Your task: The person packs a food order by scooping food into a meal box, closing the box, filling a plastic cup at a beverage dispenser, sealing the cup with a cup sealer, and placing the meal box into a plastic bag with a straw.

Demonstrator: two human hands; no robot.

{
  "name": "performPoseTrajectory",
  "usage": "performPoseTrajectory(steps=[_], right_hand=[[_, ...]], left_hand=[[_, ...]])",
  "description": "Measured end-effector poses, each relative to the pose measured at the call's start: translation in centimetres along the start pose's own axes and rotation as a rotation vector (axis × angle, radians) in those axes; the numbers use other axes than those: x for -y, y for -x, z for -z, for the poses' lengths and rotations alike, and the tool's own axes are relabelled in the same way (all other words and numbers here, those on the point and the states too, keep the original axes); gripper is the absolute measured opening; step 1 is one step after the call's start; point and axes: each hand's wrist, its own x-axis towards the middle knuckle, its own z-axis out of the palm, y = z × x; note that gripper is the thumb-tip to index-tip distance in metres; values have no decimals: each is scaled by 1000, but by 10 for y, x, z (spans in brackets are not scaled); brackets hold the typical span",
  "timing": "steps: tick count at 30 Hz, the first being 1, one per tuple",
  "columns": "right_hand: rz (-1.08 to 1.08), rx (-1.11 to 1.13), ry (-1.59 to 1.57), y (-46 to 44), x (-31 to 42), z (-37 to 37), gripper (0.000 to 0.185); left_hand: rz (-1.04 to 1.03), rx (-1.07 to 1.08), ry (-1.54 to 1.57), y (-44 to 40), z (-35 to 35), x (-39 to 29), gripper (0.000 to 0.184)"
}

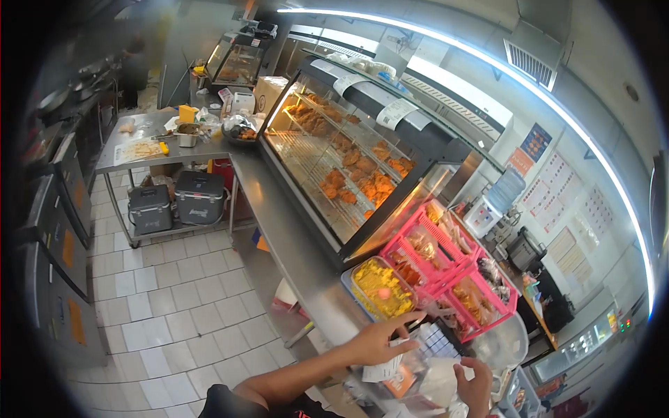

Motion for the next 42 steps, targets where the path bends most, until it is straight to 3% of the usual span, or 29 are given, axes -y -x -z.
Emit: performPoseTrajectory(steps=[1, 3, 4, 6, 7, 9, 10, 11, 13, 16, 20, 24, 27, 29, 30, 31, 32, 33, 34, 35, 40, 42], right_hand=[[-129, 32, -202, 4, 19, 2, 18], [-144, 66, -306, 19, 51, -3, 18], [-144, 95, -388, 24, 66, -4, 18], [-112, 103, -433, 31, 80, -18, 19], [-119, 131, -519, 34, 83, -30, 18], [-120, 187, -579, 37, 105, -38, 17], [-123, 192, -582, 37, 117, -43, 17], [-129, 200, -588, 36, 129, -49, 18], [-133, 204, -575, 32, 154, -60, 20], [-235, 248, -662, 24, 201, -73, 21], [-277, 269, -607, -5, 266, -104, 22], [-109, 257, -657, -43, 341, -147, 22], [-151, 381, -745, -66, 399, -154, 24], [-119, 385, -823, -74, 422, -154, 25], [-66, 399, -898, -73, 429, -154, 26], [-42, 543, -1021, -69, 421, -159, 41], [-67, 514, -1015, -63, 423, -164, 41], [-121, 548, -1337, -59, 433, -167, 50], [-167, 570, -1661, -55, 442, -171, 60], [-186, 610, -1747, -48, 445, -176, 72], [-441, 681, -1522, -18, 435, -209, 61], [-426, 818, -1247, 0, 407, -220, 43]], left_hand=[[15, 3, -10, 17, 13, -13, 71], [-567, -257, -335, 49, 39, -37, 67], [-562, -256, -341, 63, 51, -52, 67], [-753, -29, 7, 90, 73, -83, 63], [-742, -32, 5, 104, 83, -98, 63], [-716, 437, 383, 133, 99, -119, 52], [-710, 436, 385, 144, 102, -126, 52], [-760, 348, 466, 153, 103, -132, 35], [-811, 313, 578, 163, 122, -129, 20], [-900, 304, 554, 172, 166, -124, 18], [-833, 213, 615, 189, 233, -119, 14], [-940, 203, 676, 200, 301, -116, 13], [-953, 291, 606, 199, 342, -113, 19], [-941, 373, 553, 192, 362, -104, 36], [-933, 406, 571, 188, 368, -97, 36], [-876, 234, 427, 185, 371, -87, 32], [-818, 64, 280, 180, 373, -76, 29], [-819, 95, 297, 177, 374, -62, 29], [-520, 141, 224, 173, 373, -45, 27], [-218, 186, 146, 171, 369, -27, 27], [-168, 220, 240, 159, 320, 59, 36], [-77, 342, 182, 153, 314, 66, 45]])
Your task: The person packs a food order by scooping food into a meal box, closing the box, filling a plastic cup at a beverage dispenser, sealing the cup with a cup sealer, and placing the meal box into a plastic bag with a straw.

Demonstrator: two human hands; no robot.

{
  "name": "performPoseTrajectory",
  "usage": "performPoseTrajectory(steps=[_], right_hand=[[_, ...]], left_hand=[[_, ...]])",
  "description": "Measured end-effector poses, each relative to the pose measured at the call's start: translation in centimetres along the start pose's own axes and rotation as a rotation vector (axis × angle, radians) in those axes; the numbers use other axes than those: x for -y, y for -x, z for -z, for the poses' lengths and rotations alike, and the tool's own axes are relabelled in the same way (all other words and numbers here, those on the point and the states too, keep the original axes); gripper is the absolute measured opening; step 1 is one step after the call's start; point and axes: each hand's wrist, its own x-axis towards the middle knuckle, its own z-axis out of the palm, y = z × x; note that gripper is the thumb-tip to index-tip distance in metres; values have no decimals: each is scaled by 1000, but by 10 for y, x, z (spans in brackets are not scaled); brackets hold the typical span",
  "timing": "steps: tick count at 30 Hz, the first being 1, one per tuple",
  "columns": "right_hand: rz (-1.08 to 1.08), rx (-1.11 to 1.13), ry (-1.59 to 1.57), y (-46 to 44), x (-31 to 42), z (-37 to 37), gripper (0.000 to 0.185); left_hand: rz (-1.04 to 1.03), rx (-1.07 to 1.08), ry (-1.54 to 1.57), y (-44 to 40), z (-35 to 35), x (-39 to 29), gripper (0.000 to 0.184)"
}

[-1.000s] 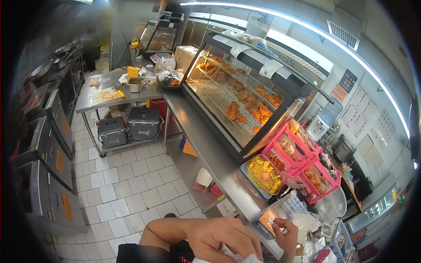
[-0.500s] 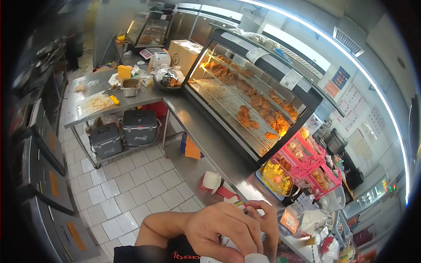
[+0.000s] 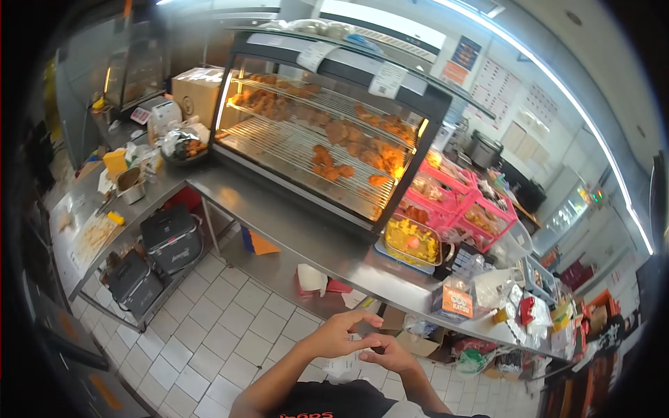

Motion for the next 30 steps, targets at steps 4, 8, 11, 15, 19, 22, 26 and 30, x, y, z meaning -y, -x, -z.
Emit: performPoseTrajectory(steps=[4, 8, 11, 15, 19, 22, 26, 30], right_hand=[[-78, -118, -64, 27, -23, 17, 29], [77, -343, -473, 50, -79, 54, 24], [69, -573, -592, 69, -87, 88, 27], [176, -850, -418, 77, -98, 137, 33], [158, -937, -120, 64, -107, 199, 32], [66, -890, 196, 34, -80, 237, 36], [242, -1001, 710, -15, -82, 260, 41], [190, -1020, 689, -41, -123, 256, 36]], left_hand=[[137, 143, 76, -25, -23, 16, 55], [132, 240, -130, -55, -66, 53, 68], [259, 148, -219, -70, -98, 80, 73], [467, 118, -99, -95, -137, 106, 57], [438, -13, 76, -122, -167, 135, 42], [392, -34, -34, -140, -169, 169, 32], [368, -168, -252, -186, -151, 242, 32], [447, -198, -587, -218, -122, 316, 51]])
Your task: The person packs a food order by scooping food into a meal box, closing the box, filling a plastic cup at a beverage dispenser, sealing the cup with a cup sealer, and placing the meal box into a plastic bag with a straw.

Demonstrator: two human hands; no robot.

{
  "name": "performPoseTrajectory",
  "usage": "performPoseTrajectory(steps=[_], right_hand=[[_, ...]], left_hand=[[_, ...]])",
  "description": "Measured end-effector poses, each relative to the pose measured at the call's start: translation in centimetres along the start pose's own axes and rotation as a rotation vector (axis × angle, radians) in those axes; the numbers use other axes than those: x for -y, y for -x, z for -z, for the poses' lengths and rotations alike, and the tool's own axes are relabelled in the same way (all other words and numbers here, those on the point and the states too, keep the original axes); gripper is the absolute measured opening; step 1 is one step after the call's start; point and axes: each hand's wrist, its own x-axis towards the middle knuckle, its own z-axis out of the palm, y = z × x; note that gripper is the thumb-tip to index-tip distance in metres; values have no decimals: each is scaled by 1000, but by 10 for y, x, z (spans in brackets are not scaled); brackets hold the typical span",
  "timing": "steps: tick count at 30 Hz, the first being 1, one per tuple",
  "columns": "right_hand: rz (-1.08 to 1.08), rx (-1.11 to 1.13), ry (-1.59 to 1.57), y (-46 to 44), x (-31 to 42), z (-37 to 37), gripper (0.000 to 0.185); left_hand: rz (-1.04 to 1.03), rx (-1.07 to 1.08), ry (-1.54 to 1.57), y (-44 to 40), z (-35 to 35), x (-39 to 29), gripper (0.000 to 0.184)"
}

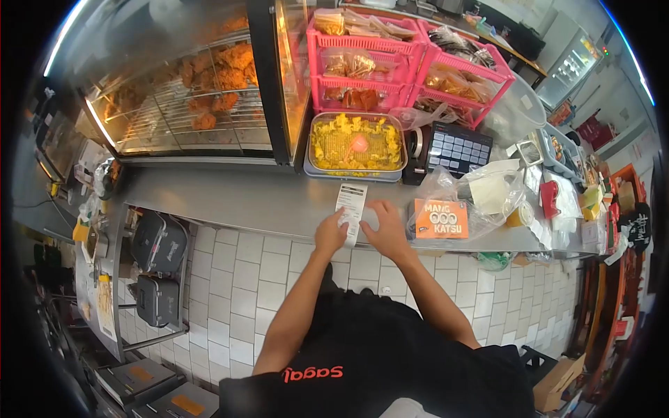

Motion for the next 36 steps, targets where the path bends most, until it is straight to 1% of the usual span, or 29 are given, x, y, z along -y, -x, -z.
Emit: performPoseTrajectory(steps=[1, 2, 3, 4, 5, 6, 7, 8, 10, 12, 14, 15, 16, 17, 18, 19, 20, 22, 23, 24, 26, 27, 28, 30, 31, 32, 34, 36], right_hand=[[-64, 90, 21, 9, -5, -5, 30], [-126, 171, 40, 11, -12, -10, 24], [-144, 172, 48, 7, -19, -16, 24], [-245, 244, 22, 5, -24, -22, 19], [-346, 315, -5, 4, -28, -28, 15], [-368, 318, -3, 1, -30, -37, 15], [-310, 293, 19, -6, -32, -48, 13], [-250, 268, 43, -13, -35, -57, 12], [-255, 306, 58, -22, -41, -70, 13], [-258, 340, 66, -24, -42, -79, 14], [-282, 329, 98, -28, -41, -80, 15], [-300, 318, 106, -28, -41, -82, 15], [-301, 255, 76, -26, -40, -82, 17], [-307, 188, 55, -20, -39, -78, 19], [-341, 163, 84, -15, -33, -73, 19], [-396, 173, 21, -12, -24, -66, 22], [-443, 176, -42, -11, -15, -55, 25], [-552, 228, -157, -12, 12, -24, 26], [-642, 316, -208, -17, 28, -5, 30], [-664, 279, -183, -19, 37, 12, 30], [-663, 508, -209, -17, 44, 43, 32], [-697, 567, -254, -13, 40, 55, 34], [-712, 541, -240, -7, 36, 68, 34], [-635, 722, -181, 4, 24, 95, 36], [-702, 827, -213, 0, 25, 115, 38], [-701, 817, -210, 8, 18, 132, 38], [-734, 848, -301, 24, -2, 171, 38], [-822, 786, -336, 31, -26, 223, 36]], left_hand=[[74, 97, -104, -9, 5, 0, 61], [77, 113, -96, -18, 11, -1, 61], [111, 231, -207, -25, 24, -12, 70], [148, 356, -320, -27, 33, -18, 80], [153, 381, -317, -30, 38, -19, 80], [124, 440, -379, -36, 40, -18, 86], [88, 494, -441, -42, 42, -17, 92], [83, 512, -438, -47, 44, -17, 92], [15, 602, -423, -51, 46, -12, 98], [8, 637, -428, -54, 46, -10, 100], [-7, 665, -435, -60, 49, -10, 102], [28, 687, -415, -62, 53, -16, 103], [54, 716, -395, -64, 53, -20, 105], [22, 747, -391, -65, 50, -19, 105], [40, 722, -301, -65, 50, -14, 104], [56, 699, -208, -65, 47, -10, 104], [14, 730, -197, -66, 45, -9, 104], [-146, 696, 172, -67, 39, -6, 98], [-180, 677, 385, -66, 24, 0, 90], [-211, 712, 399, -70, 16, -4, 90], [-247, 683, 432, -80, -2, -15, 84], [-292, 641, 184, -86, -10, -23, 79], [-316, 661, 193, -88, -18, -29, 79], [-336, 649, 81, -92, -31, -39, 74], [-451, 602, 148, -93, -37, -40, 72], [-461, 603, 147, -90, -42, -39, 72], [-403, 670, 226, -89, -40, -50, 65], [-273, 762, 177, -87, -35, -53, 58]])
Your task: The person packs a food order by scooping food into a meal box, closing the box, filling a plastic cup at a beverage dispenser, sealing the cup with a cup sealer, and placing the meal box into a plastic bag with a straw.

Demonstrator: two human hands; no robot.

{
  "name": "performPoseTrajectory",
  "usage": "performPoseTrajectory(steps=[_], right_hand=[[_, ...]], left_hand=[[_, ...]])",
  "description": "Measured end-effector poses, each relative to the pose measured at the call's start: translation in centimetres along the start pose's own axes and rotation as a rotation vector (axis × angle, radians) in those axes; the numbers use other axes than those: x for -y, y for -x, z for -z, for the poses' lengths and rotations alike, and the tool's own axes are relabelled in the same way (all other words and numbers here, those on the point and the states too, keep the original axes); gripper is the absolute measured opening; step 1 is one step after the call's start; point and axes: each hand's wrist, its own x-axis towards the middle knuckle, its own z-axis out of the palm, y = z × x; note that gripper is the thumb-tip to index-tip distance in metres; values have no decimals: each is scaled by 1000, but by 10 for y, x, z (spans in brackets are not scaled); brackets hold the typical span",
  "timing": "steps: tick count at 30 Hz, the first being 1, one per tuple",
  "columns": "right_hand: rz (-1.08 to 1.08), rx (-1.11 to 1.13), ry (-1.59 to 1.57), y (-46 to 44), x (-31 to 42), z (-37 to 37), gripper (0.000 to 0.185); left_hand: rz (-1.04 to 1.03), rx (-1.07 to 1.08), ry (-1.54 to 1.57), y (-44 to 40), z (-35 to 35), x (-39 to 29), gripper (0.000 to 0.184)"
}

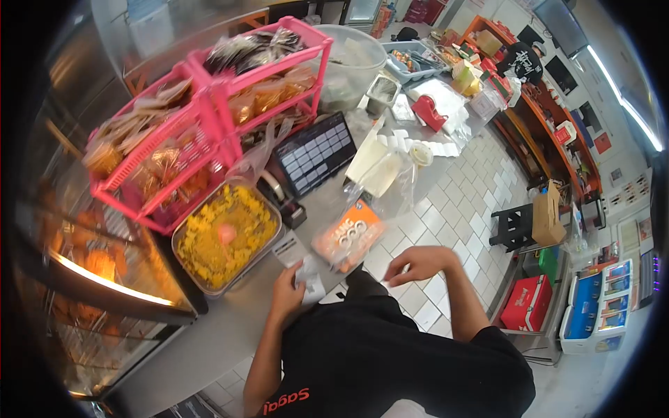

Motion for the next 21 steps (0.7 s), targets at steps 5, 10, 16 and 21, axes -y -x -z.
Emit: performPoseTrajectory(steps=[5, 10, 16, 21], right_hand=[[17, -495, 61, 49, -58, 129, 25], [126, -657, 53, 33, -130, 239, 26], [273, -560, 68, 4, -168, 354, 26], [323, -926, 66, -30, -175, 469, 23]], left_hand=[[247, 68, -14, -10, -1, -5, 44], [309, -181, -13, 5, -20, -43, 68], [551, -660, -177, 31, -64, -155, 61], [568, -1415, -160, 36, -104, -197, 46]])
